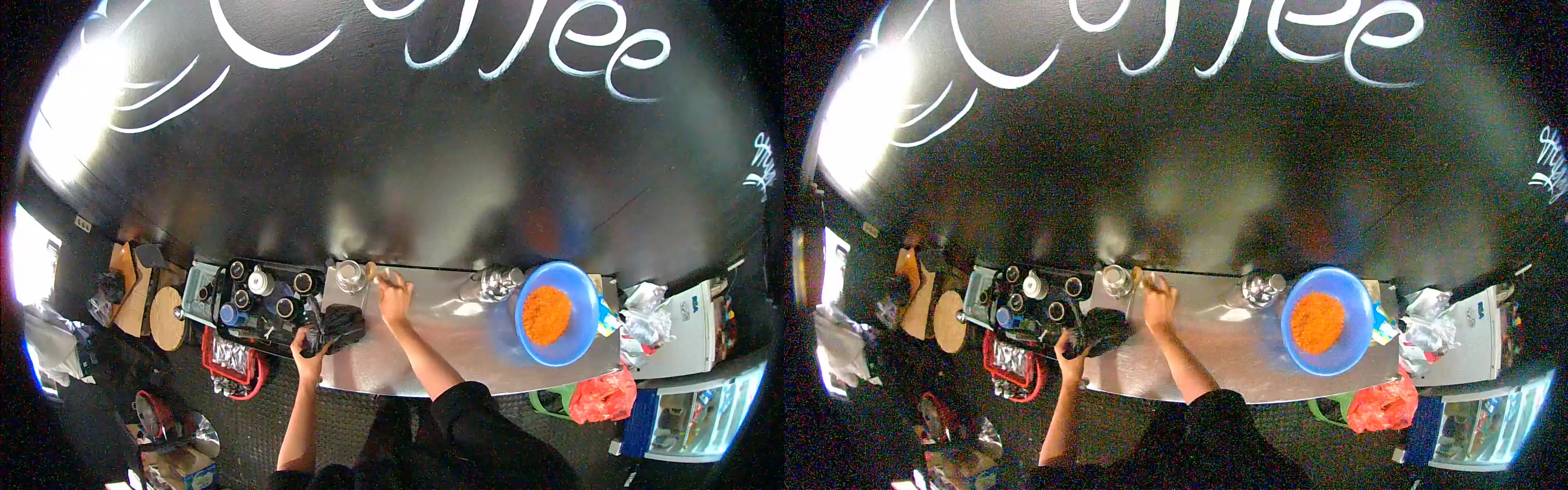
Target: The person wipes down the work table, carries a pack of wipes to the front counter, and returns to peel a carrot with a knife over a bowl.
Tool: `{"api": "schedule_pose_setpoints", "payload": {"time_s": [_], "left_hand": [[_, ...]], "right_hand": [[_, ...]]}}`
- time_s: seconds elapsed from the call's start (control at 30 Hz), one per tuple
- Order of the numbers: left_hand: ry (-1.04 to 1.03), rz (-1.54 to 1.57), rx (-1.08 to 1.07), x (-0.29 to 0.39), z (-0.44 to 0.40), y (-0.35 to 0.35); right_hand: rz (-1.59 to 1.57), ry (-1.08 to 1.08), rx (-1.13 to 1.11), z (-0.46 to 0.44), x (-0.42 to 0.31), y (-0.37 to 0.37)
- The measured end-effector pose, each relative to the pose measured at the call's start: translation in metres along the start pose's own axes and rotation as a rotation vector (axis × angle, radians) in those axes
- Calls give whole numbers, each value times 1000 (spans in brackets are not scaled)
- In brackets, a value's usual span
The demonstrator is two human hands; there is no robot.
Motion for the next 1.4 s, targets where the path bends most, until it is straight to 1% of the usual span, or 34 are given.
{"api": "schedule_pose_setpoints", "payload": {"time_s": [0.03, 0.07, 0.13, 0.2, 0.23, 0.27, 0.3, 0.33, 0.37, 0.43, 0.47, 0.53, 0.57, 0.6, 0.63, 0.67, 0.7, 0.77, 0.83, 0.87, 0.93, 0.97, 1.03, 1.07, 1.1, 1.17, 1.2, 1.23, 1.3, 1.33, 1.37, 1.4], "left_hand": [[-11, 6, -41, 1, -2, 1], [-3, -15, -61, -19, -4, 5], [1, -30, -86, -34, -4, 0], [-83, 80, 128, -15, 2, -6], [-59, -38, -21, 20, -6, -19], [-93, -7, -31, 21, -8, -28], [-128, 23, -43, 18, -12, -37], [-140, -78, -121, 22, -20, -49], [-90, 30, -188, 19, -28, -66], [-203, -175, -149, 8, -38, -96], [-207, -170, -159, 0, -42, -111], [-200, -181, -85, 5, -49, -135], [-200, -178, -90, 13, -50, -144], [-168, -118, -87, 20, -50, -148], [-134, -58, -83, 23, -49, -152], [-183, -87, -33, 27, -48, -154], [-184, -86, -33, 18, -50, -158], [-120, 85, 10, -12, -51, -156], [-116, 110, 42, 5, -48, -149], [-146, 125, 48, 22, -49, -143], [-175, 206, 46, 32, -56, -136], [-176, 201, 51, 37, -57, -129], [-153, 65, 95, 62, -55, -112], [-129, 198, 181, 44, -52, -105], [-130, 191, 188, 47, -51, -100], [-160, 108, 199, 61, -47, -84], [-176, 84, 139, 58, -47, -78], [-171, 73, 148, 53, -39, -70], [-75, 132, 147, 40, -28, -60], [-81, 182, 160, 37, -23, -58], [-47, 126, 192, 33, -14, -55], [-32, 159, 187, 25, -10, -53]], "right_hand": [[8, -3, 2, 5, 1, -1], [3, 51, -21, 11, -1, -3], [6, 175, -53, 29, -8, 10], [30, 211, -84, 56, -7, 26], [48, 249, -118, 71, -5, 30], [55, 244, -114, 86, 6, 33], [26, 196, -95, 102, 22, 36], [-2, 148, -74, 114, 37, 42], [3, 140, -68, 124, 52, 48], [-134, 39, 10, 138, 78, 74], [-178, 4, 39, 142, 85, 88], [35, -171, 208, 139, 71, 155], [39, -175, 209, 137, 76, 157], [-67, -182, 233, 137, 84, 157], [-173, -188, 256, 137, 91, 157], [-171, -190, 255, 136, 94, 155], [-187, -191, 264, 134, 96, 154], [-205, -193, 274, 131, 103, 148], [-381, -282, 189, 128, 119, 132], [-385, -281, 189, 127, 120, 131], [-264, -177, 148, 116, 108, 130], [-270, -174, 145, 112, 105, 123], [-132, -160, 80, 105, 103, 86], [-61, -131, -39, 102, 99, 60], [-69, -126, -42, 98, 84, 61], [-40, -241, -155, 91, 51, 69], [-111, -278, -247, 90, 49, 56], [-119, -271, -257, 85, 46, 48], [-27, -168, -255, 63, 38, 33], [-32, -161, -259, 52, 38, 24], [-12, -102, -245, 39, 34, 18], [9, -44, -229, 26, 31, 11]]}}
Point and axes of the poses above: each hand's wrist, its own z-axis away from the middle knuckle, its own y-axis out of the back of the hand, x = y × z, the point moved 7 cm from there along -z, towards the middle knuckle, and after that the axes turned 15 degrees about -x, right-handed, at the moved point
